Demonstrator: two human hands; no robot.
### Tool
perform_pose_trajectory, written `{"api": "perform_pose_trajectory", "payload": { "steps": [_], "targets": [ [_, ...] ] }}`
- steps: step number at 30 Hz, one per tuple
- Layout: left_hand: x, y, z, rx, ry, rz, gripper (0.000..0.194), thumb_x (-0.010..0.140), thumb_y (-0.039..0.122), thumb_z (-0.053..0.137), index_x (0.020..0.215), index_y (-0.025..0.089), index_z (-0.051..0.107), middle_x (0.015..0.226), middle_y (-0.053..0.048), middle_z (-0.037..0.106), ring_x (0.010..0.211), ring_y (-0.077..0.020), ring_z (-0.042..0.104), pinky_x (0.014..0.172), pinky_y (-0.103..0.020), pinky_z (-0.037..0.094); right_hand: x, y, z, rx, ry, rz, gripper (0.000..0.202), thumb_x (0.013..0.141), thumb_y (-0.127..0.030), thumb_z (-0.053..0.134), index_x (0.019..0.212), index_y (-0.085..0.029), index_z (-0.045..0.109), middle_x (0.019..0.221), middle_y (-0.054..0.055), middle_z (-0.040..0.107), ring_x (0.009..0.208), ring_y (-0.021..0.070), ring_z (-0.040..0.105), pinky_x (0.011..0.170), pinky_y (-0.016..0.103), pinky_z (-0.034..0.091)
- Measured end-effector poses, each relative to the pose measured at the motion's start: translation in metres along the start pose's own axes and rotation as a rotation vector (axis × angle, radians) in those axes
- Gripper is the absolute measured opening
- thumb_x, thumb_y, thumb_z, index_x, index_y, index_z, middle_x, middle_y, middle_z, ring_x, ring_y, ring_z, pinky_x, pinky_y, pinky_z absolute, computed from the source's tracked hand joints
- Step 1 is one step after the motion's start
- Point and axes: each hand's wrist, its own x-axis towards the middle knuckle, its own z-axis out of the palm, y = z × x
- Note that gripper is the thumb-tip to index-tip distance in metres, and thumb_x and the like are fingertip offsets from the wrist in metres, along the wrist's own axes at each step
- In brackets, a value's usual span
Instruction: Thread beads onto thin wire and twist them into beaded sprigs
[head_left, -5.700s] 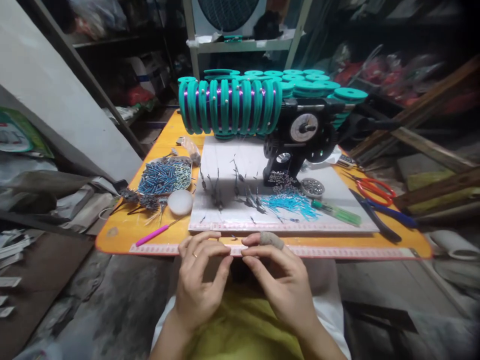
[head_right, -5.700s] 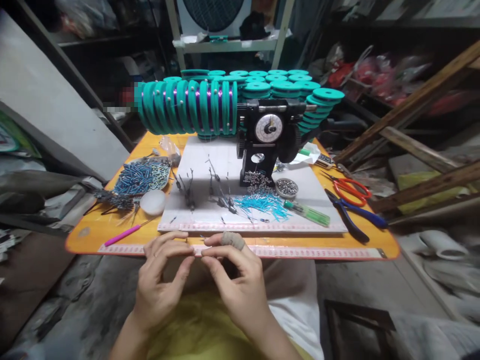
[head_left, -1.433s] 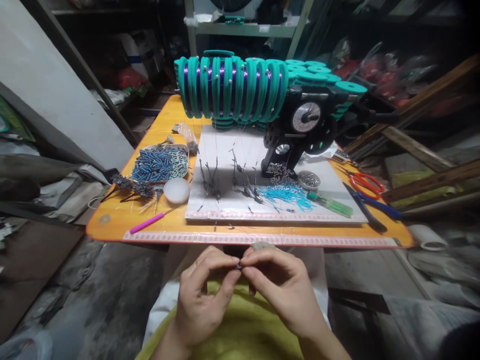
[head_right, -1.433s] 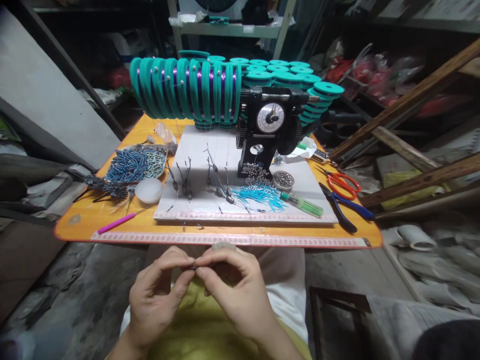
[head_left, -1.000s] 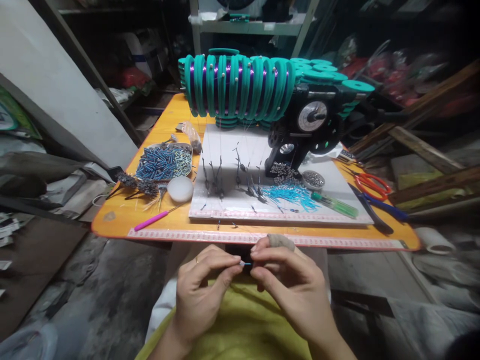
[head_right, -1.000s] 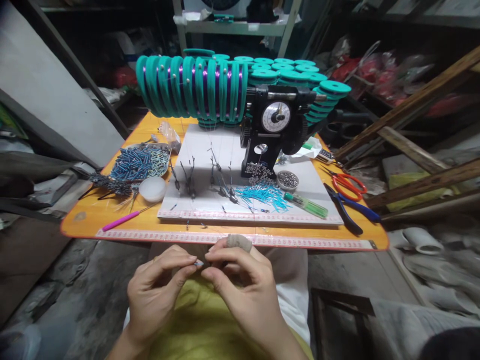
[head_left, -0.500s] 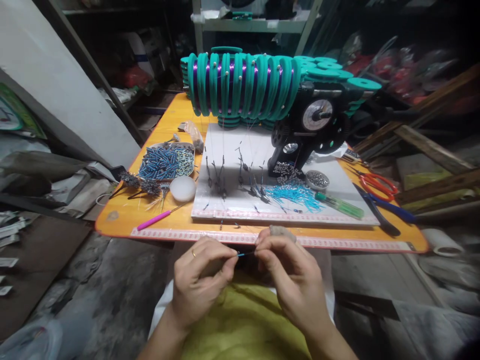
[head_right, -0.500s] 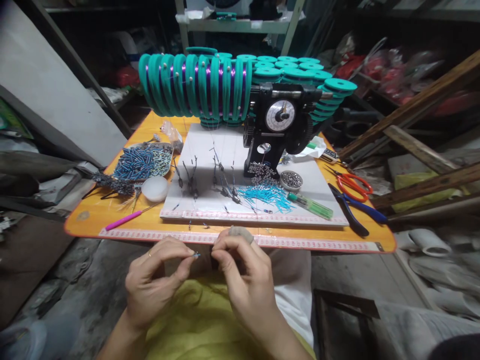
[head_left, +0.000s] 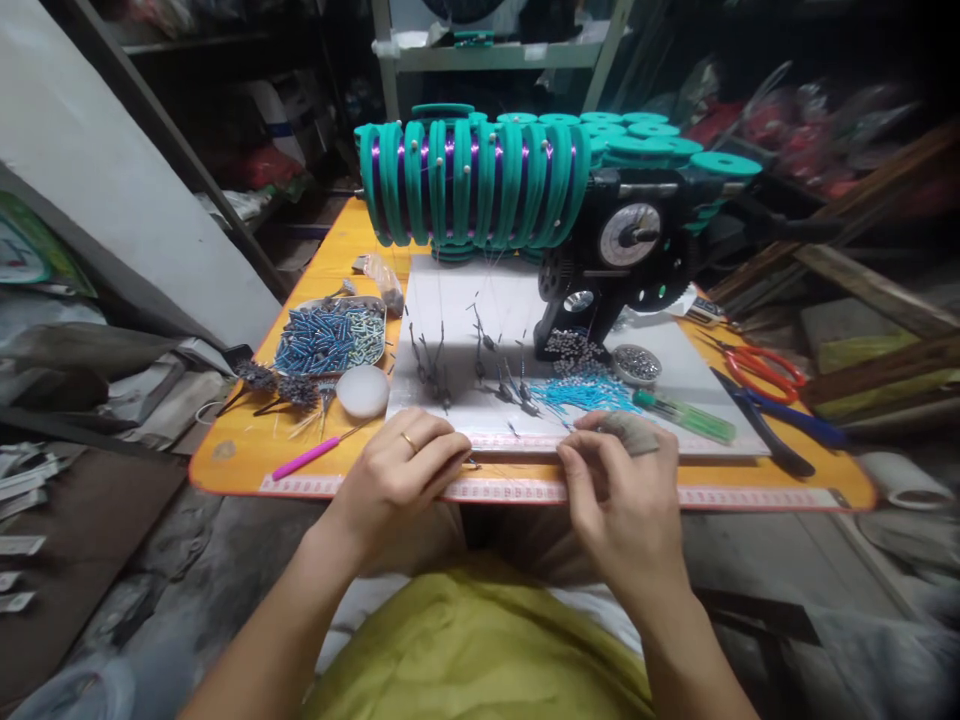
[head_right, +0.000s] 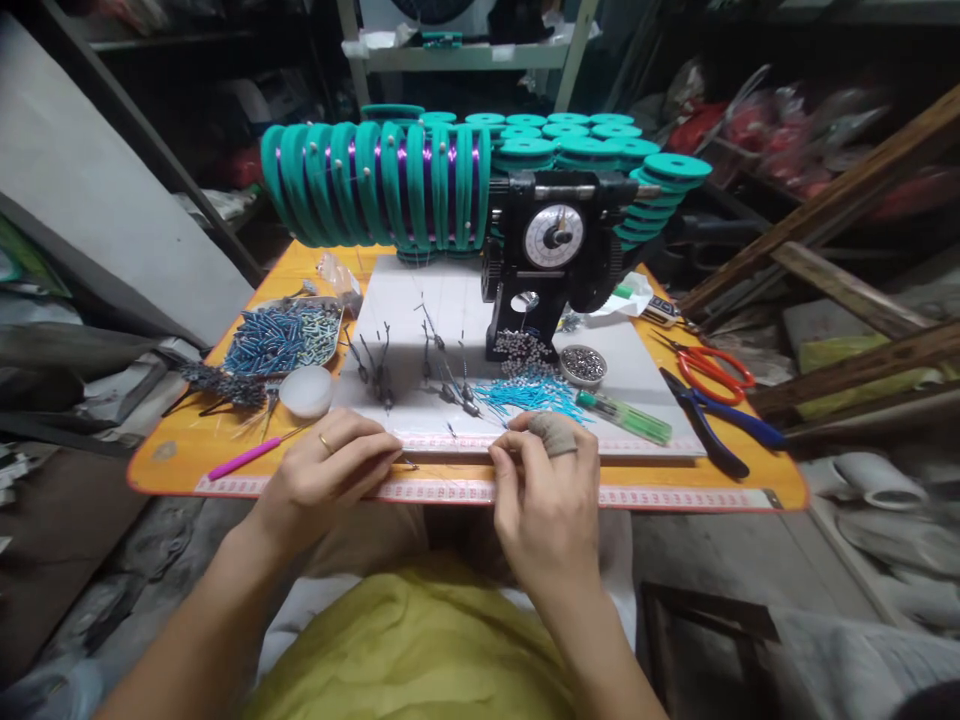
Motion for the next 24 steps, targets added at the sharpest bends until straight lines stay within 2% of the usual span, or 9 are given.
{"api": "perform_pose_trajectory", "payload": {
  "steps": [5,9,11,15,17,20,24],
  "targets": [
    [0.008,-0.002,0.003,0.085,-0.097,0.051,0.009,0.091,0.011,0.053,0.094,0.015,0.060,0.083,-0.008,0.065,0.076,-0.0171,0.053,0.071,-0.032,0.047,0.003,-0.017,0.002,0.059,0.037,-0.026,0.019,0.088,-0.014,0.056,0.106,-0.016,0.063,0.117,0.014,0.058,0.116,0.0303,0.046,0.100,0.051,0.041],
    [0.010,0.000,0.000,0.115,-0.137,0.041,0.010,0.092,0.012,0.051,0.094,0.015,0.061,0.082,-0.008,0.064,0.075,-0.0175,0.053,0.069,-0.031,0.047,0.006,-0.030,0.012,0.119,-0.138,-0.144,0.026,0.089,-0.013,0.053,0.113,-0.017,0.063,0.129,0.013,0.057,0.133,0.0316,0.039,0.108,0.053,0.036],
    [0.010,0.000,-0.001,0.114,-0.144,0.031,0.010,0.092,0.012,0.052,0.093,0.014,0.061,0.081,-0.008,0.063,0.075,-0.0178,0.053,0.069,-0.031,0.047,0.005,-0.024,0.012,0.094,-0.152,-0.142,0.023,0.089,-0.014,0.055,0.110,-0.016,0.064,0.127,0.013,0.059,0.133,0.0326,0.040,0.108,0.053,0.037],
    [0.012,-0.001,-0.002,0.083,-0.140,0.021,0.010,0.091,0.012,0.053,0.092,0.015,0.061,0.081,-0.007,0.063,0.075,-0.0176,0.054,0.070,-0.031,0.047,0.003,-0.002,0.000,0.009,-0.012,-0.083,0.006,0.086,-0.014,0.060,0.086,-0.017,0.064,0.108,0.012,0.066,0.122,0.0325,0.050,0.103,0.052,0.041],
    [0.013,-0.002,-0.002,0.076,-0.142,0.019,0.009,0.091,0.012,0.053,0.092,0.015,0.061,0.081,-0.007,0.064,0.075,-0.0174,0.054,0.069,-0.030,0.047,0.001,0.002,-0.007,-0.005,0.017,-0.079,0.006,0.086,-0.014,0.060,0.084,-0.017,0.064,0.106,0.011,0.066,0.120,0.0325,0.051,0.102,0.052,0.042],
    [0.014,-0.001,-0.002,0.079,-0.155,0.018,0.007,0.090,0.011,0.055,0.092,0.014,0.061,0.081,-0.008,0.063,0.076,-0.0178,0.054,0.070,-0.031,0.047,-0.001,-0.009,-0.006,0.043,-0.007,-0.098,0.012,0.085,-0.012,0.061,0.095,-0.014,0.067,0.116,0.014,0.062,0.124,0.0334,0.046,0.103,0.052,0.042],
    [0.014,0.001,-0.002,0.097,-0.173,-0.003,0.007,0.090,0.010,0.055,0.093,0.013,0.061,0.083,-0.008,0.063,0.076,-0.0184,0.053,0.070,-0.032,0.047,-0.008,-0.032,0.007,0.120,-0.065,-0.141,0.027,0.085,-0.010,0.061,0.112,-0.013,0.067,0.130,0.014,0.057,0.131,0.0339,0.041,0.107,0.051,0.039]
  ]
}}
